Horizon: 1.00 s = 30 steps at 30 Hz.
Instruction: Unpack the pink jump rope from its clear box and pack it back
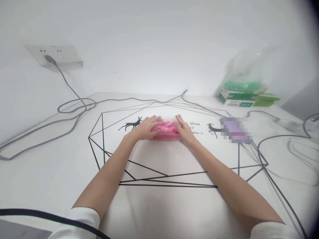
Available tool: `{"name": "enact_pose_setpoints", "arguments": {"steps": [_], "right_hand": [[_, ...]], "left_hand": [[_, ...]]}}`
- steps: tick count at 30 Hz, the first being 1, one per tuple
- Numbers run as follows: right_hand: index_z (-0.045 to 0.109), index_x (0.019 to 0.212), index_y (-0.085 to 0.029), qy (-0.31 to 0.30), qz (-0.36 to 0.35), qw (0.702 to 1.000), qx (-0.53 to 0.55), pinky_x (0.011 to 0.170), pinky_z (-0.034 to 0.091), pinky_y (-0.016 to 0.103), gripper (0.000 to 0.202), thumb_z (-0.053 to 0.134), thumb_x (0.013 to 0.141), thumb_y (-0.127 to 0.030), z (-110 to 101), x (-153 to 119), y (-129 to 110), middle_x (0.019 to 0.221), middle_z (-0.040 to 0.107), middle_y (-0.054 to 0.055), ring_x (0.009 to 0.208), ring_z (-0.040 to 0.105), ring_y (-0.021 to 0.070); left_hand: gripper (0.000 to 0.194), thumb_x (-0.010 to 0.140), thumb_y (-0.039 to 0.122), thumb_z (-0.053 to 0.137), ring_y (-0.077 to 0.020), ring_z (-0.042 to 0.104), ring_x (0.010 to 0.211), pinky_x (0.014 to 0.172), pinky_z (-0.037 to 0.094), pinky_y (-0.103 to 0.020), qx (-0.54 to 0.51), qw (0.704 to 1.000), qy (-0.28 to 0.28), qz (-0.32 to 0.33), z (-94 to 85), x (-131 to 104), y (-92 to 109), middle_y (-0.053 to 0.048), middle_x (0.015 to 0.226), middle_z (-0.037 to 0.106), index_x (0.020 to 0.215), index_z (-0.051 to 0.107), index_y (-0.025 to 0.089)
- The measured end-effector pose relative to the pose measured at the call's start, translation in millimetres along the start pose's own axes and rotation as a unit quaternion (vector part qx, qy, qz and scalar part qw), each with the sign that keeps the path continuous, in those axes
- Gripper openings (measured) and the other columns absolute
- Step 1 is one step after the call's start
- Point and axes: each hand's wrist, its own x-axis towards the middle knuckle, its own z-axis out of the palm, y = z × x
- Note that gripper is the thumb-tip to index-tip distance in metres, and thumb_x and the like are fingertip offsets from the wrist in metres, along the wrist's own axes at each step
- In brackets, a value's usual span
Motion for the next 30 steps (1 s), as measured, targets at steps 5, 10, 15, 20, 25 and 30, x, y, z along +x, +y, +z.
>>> {"name": "enact_pose_setpoints", "arguments": {"steps": [5,10,15,20,25,30], "right_hand": [[0.041,0.149,-0.021,-0.025,-0.024,0.997,-0.066,0.122,0.014,0.041,0.068,0.053,0.089,-0.053,4.4,-2.7,-0.7,0.164,0.014,0.007,0.151,0.014,0.0226],[0.054,0.140,-0.024,-0.059,-0.073,0.981,-0.170,0.120,0.022,0.045,0.049,0.047,0.094,-0.038,-4.4,0.2,2.4,0.162,0.021,0.005,0.149,0.023,0.0259],[0.059,0.135,-0.024,-0.118,-0.101,0.952,-0.265,0.118,0.026,0.050,0.044,0.046,0.095,-0.036,-15.6,-0.6,-12.9,0.159,0.032,0.007,0.148,0.023,0.0305],[0.051,0.141,-0.029,-0.181,-0.121,0.922,-0.320,0.114,0.030,0.058,0.056,0.052,0.091,-0.055,-12.6,-12.5,-28.5,0.160,0.029,0.008,0.150,0.007,0.0389],[0.041,0.148,-0.033,-0.164,-0.137,0.896,-0.390,0.107,0.037,0.062,0.069,0.049,0.088,-0.066,-6.9,-18.8,-27.1,0.161,0.027,0.006,0.149,0.006,0.0434],[0.047,0.144,-0.037,-0.167,-0.191,0.880,-0.401,0.111,0.036,0.054,0.062,0.052,0.089,-0.062,-20.1,-11.2,-17.5,0.160,0.029,0.002,0.148,0.022,0.0361]], "left_hand": [[0.053,0.099,0.058,0.030,-0.0263,0.015,0.150,0.119,0.021,-0.050,-0.119,0.988,0.031,-0.090,11.3,1.4,-13.4,-0.005,0.159,0.029,0.140,0.051,0.031],[0.047,0.096,0.052,0.040,-0.0268,0.029,0.146,0.116,0.031,-0.047,-0.178,0.974,0.076,-0.118,19.0,9.1,-21.8,-0.006,0.156,0.035,0.134,0.057,0.028],[0.037,0.092,0.043,0.047,-0.0231,0.044,0.135,0.114,0.036,-0.041,-0.181,0.972,0.117,-0.092,20.0,13.9,-23.6,-0.008,0.139,0.052,0.119,0.066,0.024],[0.034,0.090,0.037,0.048,-0.0218,0.055,0.118,0.109,0.040,-0.041,-0.136,0.969,0.166,-0.125,28.7,14.7,-17.3,-0.008,0.121,0.058,0.114,0.068,0.022],[0.033,0.086,0.031,0.051,-0.0279,0.052,0.117,0.106,0.041,-0.049,-0.092,0.952,0.219,-0.190,40.7,13.6,-4.0,-0.010,0.117,0.058,0.112,0.069,0.021],[0.031,0.092,0.035,0.045,-0.0292,0.051,0.115,0.108,0.035,-0.054,-0.085,0.948,0.232,-0.200,40.7,5.0,6.5,-0.009,0.104,0.063,0.105,0.071,0.022]]}}
